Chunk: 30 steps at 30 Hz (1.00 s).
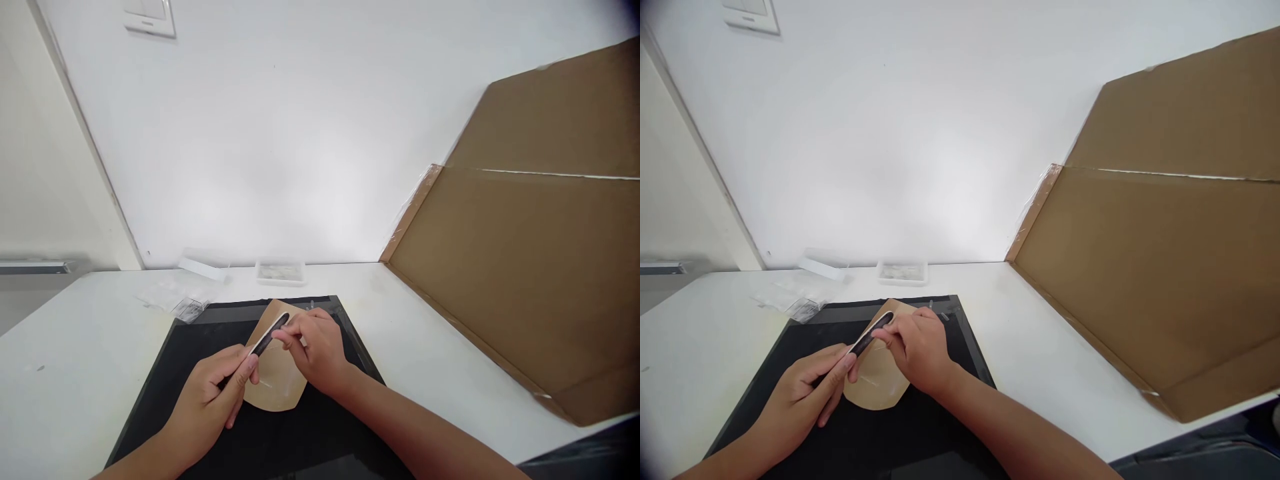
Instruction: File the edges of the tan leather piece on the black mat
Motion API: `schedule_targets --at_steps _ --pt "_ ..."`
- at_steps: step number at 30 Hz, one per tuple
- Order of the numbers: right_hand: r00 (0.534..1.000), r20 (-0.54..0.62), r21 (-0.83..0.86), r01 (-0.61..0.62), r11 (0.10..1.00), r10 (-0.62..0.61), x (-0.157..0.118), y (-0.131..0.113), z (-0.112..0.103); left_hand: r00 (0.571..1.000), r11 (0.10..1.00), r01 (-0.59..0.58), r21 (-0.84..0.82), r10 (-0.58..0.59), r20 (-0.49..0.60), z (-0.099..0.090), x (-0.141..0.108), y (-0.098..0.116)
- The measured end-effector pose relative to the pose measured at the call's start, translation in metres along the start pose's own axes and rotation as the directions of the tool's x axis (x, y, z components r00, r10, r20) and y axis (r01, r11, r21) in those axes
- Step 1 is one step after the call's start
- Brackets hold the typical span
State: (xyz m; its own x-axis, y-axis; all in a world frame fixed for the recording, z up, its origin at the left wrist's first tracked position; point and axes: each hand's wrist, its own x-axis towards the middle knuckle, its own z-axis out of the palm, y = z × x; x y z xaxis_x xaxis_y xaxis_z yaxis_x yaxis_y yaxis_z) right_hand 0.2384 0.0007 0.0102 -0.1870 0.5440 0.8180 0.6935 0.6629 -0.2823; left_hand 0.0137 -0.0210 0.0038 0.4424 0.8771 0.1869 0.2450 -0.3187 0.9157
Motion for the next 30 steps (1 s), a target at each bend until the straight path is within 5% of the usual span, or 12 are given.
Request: schedule_targets --at_steps 9,30 --pt "0.992 -0.076 -0.041 -0.107 0.993 0.104 0.007 0.007 -0.008 1.000 1.000 0.005 0.008 -0.005 -0.007 -0.001 -0.001 0.003" --pt "0.990 -0.072 0.037 -0.119 0.992 0.121 0.007 0.002 -0.010 1.000 1.000 -0.002 0.010 0.002 0.005 -0.001 -0.001 0.002"
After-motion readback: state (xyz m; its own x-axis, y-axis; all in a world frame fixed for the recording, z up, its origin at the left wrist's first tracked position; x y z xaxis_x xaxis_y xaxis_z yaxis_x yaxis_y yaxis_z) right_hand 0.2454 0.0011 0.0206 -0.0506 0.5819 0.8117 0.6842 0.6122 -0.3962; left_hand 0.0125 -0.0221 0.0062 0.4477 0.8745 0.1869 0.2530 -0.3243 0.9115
